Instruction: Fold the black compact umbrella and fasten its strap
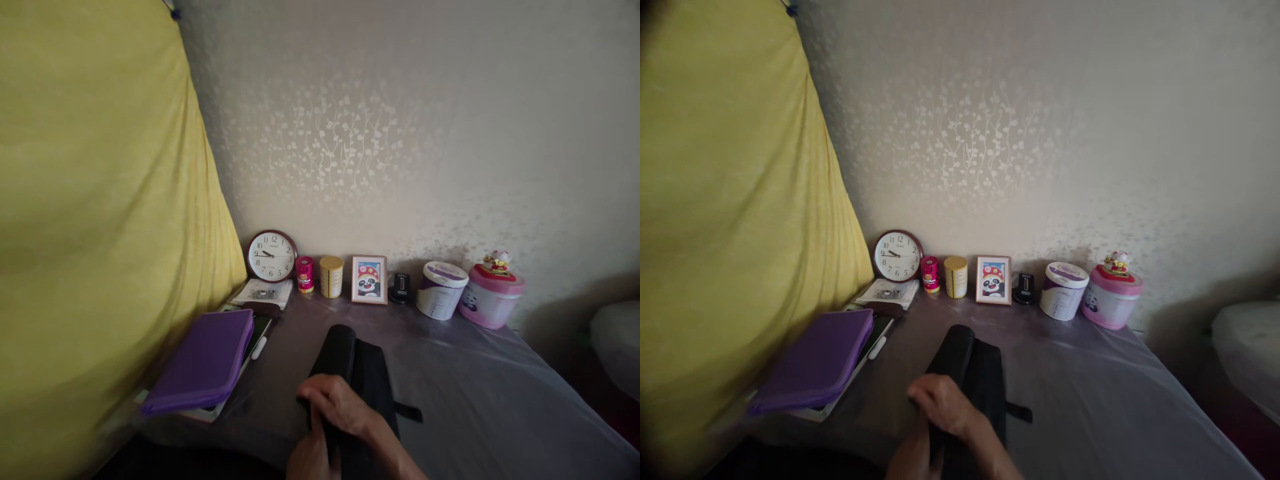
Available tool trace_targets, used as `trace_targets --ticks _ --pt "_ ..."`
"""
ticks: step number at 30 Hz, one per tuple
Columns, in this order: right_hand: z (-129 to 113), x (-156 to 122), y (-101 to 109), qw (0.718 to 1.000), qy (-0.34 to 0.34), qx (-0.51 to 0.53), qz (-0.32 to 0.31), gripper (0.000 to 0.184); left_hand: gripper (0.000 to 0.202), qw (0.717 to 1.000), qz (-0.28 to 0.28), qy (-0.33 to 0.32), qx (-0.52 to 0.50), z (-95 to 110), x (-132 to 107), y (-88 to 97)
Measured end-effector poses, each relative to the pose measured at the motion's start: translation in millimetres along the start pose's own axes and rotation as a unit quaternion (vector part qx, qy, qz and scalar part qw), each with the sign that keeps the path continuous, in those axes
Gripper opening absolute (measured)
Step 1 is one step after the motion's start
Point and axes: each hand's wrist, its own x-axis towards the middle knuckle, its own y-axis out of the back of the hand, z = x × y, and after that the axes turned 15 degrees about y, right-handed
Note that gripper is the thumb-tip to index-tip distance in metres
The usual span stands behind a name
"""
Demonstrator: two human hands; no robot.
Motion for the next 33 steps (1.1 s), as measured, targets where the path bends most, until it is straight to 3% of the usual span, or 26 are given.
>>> trace_targets --ticks 2,4,6,8,11,19,23,28,33 --pt "14 -15 22 0.994 -0.008 -0.024 0.106 0.030 0.075 1.000 0.016 0.008 0.001 -1 -1 -1.5" --pt "37 -36 42 0.964 -0.098 -0.106 0.222 0.031 0.076 0.999 0.032 0.007 0.005 -2 -1 -3.8" --pt "59 -60 55 0.928 -0.196 -0.159 0.273 0.034 0.075 0.999 0.037 0.003 0.004 -4 0 -6.2" --pt "74 -80 58 0.913 -0.239 -0.174 0.282 0.035 0.075 0.999 0.042 0.002 0.003 -6 1 -8.1" --pt "82 -97 52 0.918 -0.249 -0.165 0.261 0.036 0.074 0.999 0.051 0.001 0.005 -7 2 -9.5" --pt "78 -99 41 0.902 -0.259 -0.214 0.269 0.040 0.073 0.998 0.069 0.003 0.010 -6 1 -11.6" --pt "75 -97 45 0.911 -0.282 -0.157 0.256 0.041 0.072 0.998 0.067 0.003 0.002 -7 0 -12.4" --pt "72 -93 48 0.900 -0.308 -0.037 0.307 0.048 0.073 0.997 0.071 -0.005 -0.003 -7 1 -12.2" --pt "63 -84 44 0.902 -0.283 0.068 0.320 0.038 0.073 0.998 0.064 0.000 -0.003 -7 0 -11.5"
